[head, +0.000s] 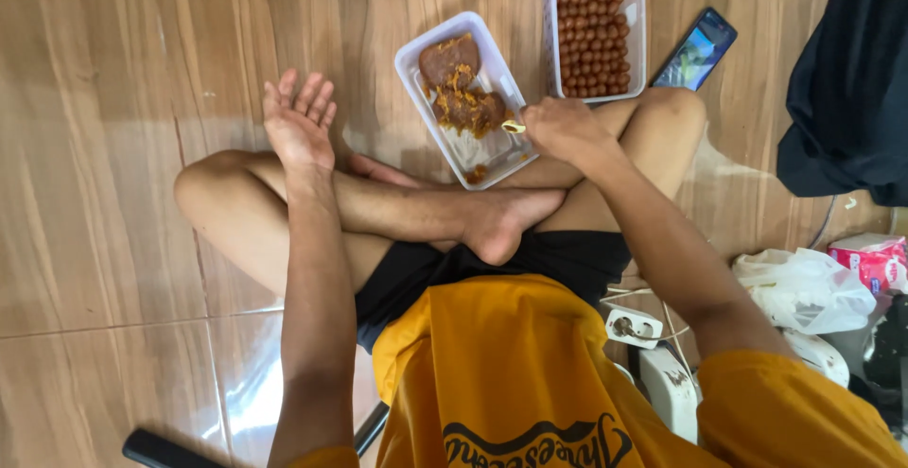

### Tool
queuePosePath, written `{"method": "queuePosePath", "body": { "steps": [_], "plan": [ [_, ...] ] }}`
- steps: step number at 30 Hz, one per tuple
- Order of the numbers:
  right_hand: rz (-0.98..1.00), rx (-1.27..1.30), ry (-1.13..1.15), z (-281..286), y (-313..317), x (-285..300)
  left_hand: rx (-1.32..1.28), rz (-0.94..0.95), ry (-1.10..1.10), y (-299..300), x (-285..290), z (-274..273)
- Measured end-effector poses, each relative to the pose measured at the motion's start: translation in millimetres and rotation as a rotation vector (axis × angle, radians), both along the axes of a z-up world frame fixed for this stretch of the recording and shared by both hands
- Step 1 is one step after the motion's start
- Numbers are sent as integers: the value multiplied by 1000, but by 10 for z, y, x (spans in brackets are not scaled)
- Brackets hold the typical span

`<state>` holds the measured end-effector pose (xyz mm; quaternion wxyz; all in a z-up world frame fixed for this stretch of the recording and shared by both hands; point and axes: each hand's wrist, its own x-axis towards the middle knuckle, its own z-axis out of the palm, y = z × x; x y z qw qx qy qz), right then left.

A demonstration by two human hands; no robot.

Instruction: The person scoops a brown paste from a container with a small spoon and rolls it into balls between their hands. They place the finished balls into a separate container and occasionally move balls back into the paste.

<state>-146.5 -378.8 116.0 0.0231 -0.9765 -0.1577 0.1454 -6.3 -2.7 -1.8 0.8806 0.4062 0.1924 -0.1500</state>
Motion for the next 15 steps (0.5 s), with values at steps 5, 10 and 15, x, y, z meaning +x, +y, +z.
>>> {"method": "queuePosePath", "body": {
  "steps": [5,10,15],
  "plan": [
    [-3,-215,181,97,154,92,-46,-8,11,7,31,-48],
    [145,-360,241,48,331,143,-52,-5,5,10,11,-21],
    [84,-391,401,89,431,255,-47,-3,15,25,11,-20]
  ]
}}
